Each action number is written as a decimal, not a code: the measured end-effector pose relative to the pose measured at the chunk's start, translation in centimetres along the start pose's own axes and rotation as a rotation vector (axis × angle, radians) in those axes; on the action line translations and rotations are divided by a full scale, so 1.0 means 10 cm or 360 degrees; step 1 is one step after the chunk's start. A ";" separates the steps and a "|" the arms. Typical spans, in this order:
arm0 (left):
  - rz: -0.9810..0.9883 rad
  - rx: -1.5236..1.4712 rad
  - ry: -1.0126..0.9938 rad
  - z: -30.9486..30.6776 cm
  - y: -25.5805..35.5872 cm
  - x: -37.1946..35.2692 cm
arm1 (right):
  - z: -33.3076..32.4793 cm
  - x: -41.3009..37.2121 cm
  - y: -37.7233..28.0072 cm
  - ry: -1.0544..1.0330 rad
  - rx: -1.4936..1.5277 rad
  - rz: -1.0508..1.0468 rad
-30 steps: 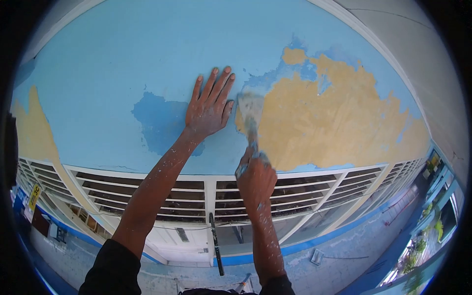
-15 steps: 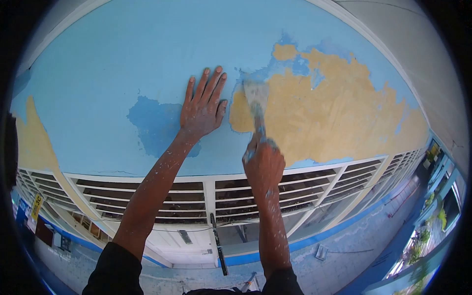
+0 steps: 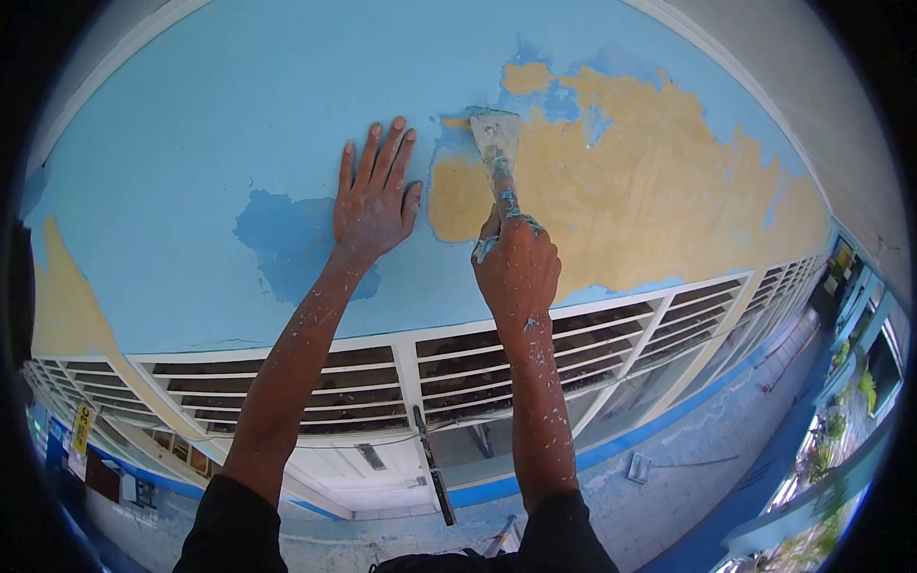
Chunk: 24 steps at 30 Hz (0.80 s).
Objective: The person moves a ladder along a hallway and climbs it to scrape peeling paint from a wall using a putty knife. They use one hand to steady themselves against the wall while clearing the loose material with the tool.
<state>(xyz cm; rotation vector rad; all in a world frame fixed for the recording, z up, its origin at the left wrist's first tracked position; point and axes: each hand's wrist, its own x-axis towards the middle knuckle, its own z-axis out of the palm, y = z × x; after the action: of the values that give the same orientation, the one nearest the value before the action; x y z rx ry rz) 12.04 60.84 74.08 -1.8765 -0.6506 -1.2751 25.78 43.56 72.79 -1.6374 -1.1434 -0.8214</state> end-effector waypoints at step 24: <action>-0.0001 0.0022 -0.0010 -0.03 0.02 0.01 | -0.11 0.16 0.16 -0.0047 -0.0095 0.0096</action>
<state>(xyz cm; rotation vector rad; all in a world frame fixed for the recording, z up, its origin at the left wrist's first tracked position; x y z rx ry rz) 12.04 60.52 74.14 -1.8701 -0.6617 -1.2626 27.80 42.77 74.04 -1.7301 -1.0940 -0.8015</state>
